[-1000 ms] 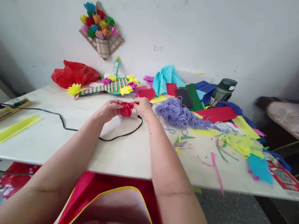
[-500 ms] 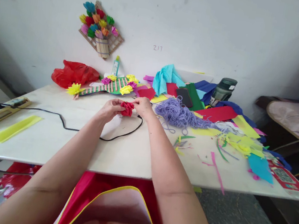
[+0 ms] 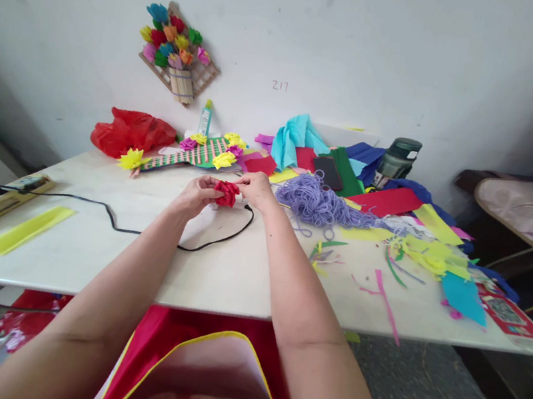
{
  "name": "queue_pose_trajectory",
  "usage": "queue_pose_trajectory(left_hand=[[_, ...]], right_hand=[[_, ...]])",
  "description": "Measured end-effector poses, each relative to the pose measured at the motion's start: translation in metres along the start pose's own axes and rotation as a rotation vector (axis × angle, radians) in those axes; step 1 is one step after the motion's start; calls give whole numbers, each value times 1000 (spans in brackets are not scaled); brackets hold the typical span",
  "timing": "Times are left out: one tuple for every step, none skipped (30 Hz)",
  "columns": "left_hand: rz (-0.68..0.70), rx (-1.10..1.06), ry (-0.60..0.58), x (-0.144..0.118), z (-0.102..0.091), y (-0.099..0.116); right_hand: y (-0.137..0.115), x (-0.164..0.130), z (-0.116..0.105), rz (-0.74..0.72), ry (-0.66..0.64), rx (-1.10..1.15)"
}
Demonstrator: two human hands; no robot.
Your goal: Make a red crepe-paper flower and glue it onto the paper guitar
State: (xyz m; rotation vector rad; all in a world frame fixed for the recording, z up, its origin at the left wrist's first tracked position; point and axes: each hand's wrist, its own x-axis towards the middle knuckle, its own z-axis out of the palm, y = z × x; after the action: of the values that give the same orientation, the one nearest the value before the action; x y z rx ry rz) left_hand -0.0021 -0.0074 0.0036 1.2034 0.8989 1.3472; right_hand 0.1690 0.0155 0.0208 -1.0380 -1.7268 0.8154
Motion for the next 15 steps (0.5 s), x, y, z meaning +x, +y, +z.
queue_pose_trajectory(left_hand=[[2,3,-3,0,0,0],[5,7,-7,0,-1,0],[9,10,-13,0,-1,0],[14,14,-18,0,-1,-1],[18,17,-24,0,-2,-1],[22,19,-29,0,-2,-1],[27,19,-34,0,-3,-2],[30,18,-40,0,-3,-2],[34,17,-49,0,-4,-2],[36,16,-59,0,-4,-2],[38,16,-69,1,-5,-2],[38,17,-81,1,-5,-2],[38,17,-92,1,-6,-2],[41,17,-102,2,-6,-3],[45,13,-111,2,-6,-3]], right_hand=[[0,0,0,8,-3,8],[0,0,0,9,-4,14],[1,1,0,4,-5,16],[2,1,0,-7,-5,17],[3,2,0,-20,-3,15],[4,3,0,-34,1,13],[5,3,0,-47,4,11],[5,4,1,-61,5,10],[6,4,1,-78,6,9],[6,4,1,-96,7,7],[6,4,1,-115,7,3],[7,4,1,-135,6,-2],[7,4,0,-154,8,-6],[8,4,0,-170,10,-8],[8,5,0,-186,10,-8]])
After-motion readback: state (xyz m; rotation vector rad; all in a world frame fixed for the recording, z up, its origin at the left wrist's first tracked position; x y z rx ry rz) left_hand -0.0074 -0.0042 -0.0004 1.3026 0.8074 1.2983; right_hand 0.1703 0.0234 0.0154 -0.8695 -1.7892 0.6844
